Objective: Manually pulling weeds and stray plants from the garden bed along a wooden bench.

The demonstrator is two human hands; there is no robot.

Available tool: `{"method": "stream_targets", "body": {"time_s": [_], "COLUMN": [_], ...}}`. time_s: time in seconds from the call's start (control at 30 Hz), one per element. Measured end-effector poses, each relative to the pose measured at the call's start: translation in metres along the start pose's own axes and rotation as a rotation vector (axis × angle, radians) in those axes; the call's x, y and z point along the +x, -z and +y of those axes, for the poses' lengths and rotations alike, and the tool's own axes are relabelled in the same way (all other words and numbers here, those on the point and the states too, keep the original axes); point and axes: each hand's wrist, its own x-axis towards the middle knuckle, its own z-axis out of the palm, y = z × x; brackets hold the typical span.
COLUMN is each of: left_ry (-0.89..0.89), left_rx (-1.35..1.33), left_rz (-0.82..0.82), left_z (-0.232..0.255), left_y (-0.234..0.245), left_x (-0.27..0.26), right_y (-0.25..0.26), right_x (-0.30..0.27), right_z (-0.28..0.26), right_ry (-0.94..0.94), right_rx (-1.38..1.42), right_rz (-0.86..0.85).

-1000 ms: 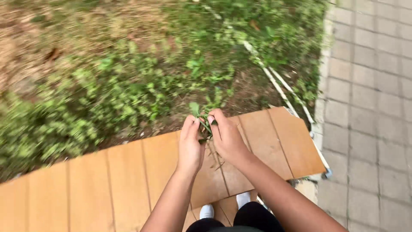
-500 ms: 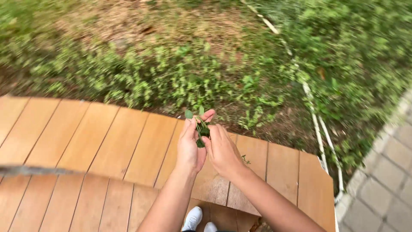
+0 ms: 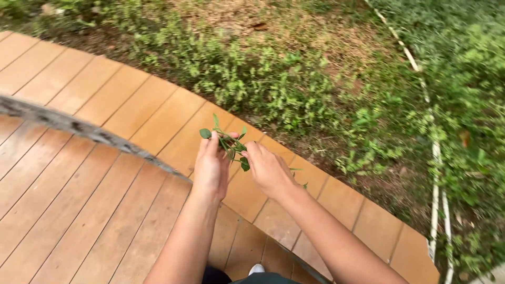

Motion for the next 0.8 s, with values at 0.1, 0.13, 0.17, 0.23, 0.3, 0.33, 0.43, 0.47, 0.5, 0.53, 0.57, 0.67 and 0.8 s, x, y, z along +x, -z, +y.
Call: {"method": "stream_targets", "body": {"time_s": [0.1, 0.13, 0.17, 0.23, 0.3, 0.33, 0.43, 0.47, 0.5, 0.53, 0.57, 0.67, 0.8], "left_ry": [-0.036, -0.052, -0.092, -0.136, -0.387, -0.397, -0.728, -0.789, -0.85, -0.845, -0.851, -0.833, -0.728], "left_rx": [0.367, 0.363, 0.377, 0.395, 0.769, 0.774, 1.338, 1.359, 1.379, 1.382, 1.487, 1.641, 1.7], "left_rz": [0.123, 0.133, 0.141, 0.155, 0.197, 0.201, 0.121, 0.062, 0.003, 0.019, 0.041, 0.113, 0.138], "left_z": [0.044, 0.048, 0.053, 0.079, 0.121, 0.141, 0.198, 0.214, 0.229, 0.243, 0.258, 0.288, 0.323], "left_y": [0.02, 0.042, 0.064, 0.093, 0.106, 0.12, 0.16, 0.175, 0.189, 0.201, 0.213, 0.254, 0.297], "left_x": [-0.003, 0.005, 0.013, 0.019, 0.012, 0.012, 0.012, 0.013, 0.014, 0.014, 0.015, 0.018, 0.024], "right_y": [-0.011, -0.016, -0.021, -0.041, -0.07, -0.084, -0.123, -0.135, -0.148, -0.16, -0.173, -0.207, -0.247], "right_x": [0.018, 0.029, 0.04, 0.061, 0.08, 0.093, 0.129, 0.139, 0.148, 0.158, 0.168, 0.193, 0.221], "right_z": [-0.027, -0.042, -0.059, -0.083, -0.102, -0.113, -0.155, -0.169, -0.184, -0.196, -0.208, -0.241, -0.275], "right_ry": [0.067, 0.087, 0.089, 0.094, 0.094, 0.103, 0.168, 0.179, 0.191, 0.201, 0.229, 0.296, 0.348], "right_rx": [-0.03, -0.029, -0.048, -0.061, -0.117, -0.112, -0.1, -0.089, -0.077, -0.073, -0.074, -0.075, -0.063], "right_rz": [-0.068, -0.072, -0.112, -0.155, -0.197, -0.192, -0.187, -0.198, -0.209, -0.221, -0.227, -0.266, -0.339]}}
